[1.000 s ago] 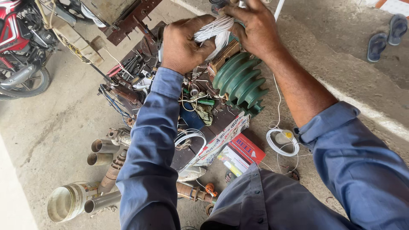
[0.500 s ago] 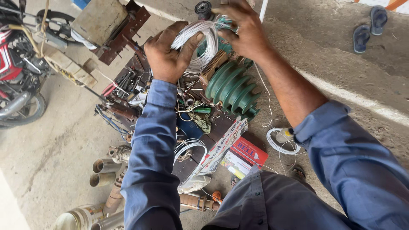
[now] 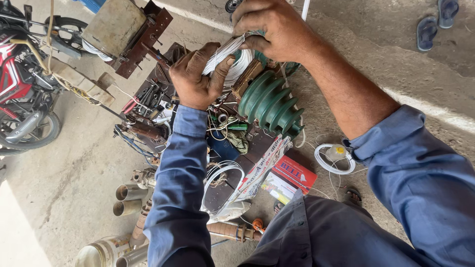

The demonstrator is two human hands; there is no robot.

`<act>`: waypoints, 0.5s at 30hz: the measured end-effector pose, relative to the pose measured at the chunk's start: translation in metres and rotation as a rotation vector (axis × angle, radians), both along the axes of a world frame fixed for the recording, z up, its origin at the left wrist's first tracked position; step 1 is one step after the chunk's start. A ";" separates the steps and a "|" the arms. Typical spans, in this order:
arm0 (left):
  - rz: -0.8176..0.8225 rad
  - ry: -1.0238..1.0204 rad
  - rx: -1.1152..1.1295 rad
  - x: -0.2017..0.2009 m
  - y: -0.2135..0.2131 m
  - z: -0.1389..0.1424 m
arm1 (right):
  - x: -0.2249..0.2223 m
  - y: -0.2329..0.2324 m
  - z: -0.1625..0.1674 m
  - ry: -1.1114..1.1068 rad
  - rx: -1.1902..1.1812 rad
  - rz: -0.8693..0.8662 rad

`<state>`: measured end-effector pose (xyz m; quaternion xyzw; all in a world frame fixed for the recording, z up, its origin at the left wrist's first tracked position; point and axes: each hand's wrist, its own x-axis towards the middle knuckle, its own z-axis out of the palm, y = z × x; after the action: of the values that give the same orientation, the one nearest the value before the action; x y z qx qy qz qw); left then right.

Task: The person winds white wire onto a green spool using a hand-cranked winder, then removes the spool and coils the wire by hand into a bucket. The person also handles a small plastic bottle and a red box during the process.

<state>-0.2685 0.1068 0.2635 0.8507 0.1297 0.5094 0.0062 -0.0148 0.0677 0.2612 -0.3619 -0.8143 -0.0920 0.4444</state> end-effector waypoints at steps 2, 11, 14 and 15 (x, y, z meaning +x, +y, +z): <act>0.051 -0.020 0.034 0.000 0.001 -0.004 | 0.000 -0.002 -0.007 0.100 0.061 0.087; 0.001 0.078 0.120 0.006 -0.005 -0.009 | 0.024 -0.029 -0.114 1.014 -0.663 0.182; -0.067 0.102 0.069 0.012 -0.005 -0.007 | 0.046 -0.045 -0.138 1.107 -0.653 0.261; -0.096 0.106 0.043 0.013 -0.005 -0.006 | 0.052 -0.053 -0.145 1.131 -0.659 0.306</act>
<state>-0.2554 0.1018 0.2572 0.8817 0.0777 0.4654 0.0055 0.0371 0.0145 0.1160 -0.3517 -0.4838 0.4289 0.6769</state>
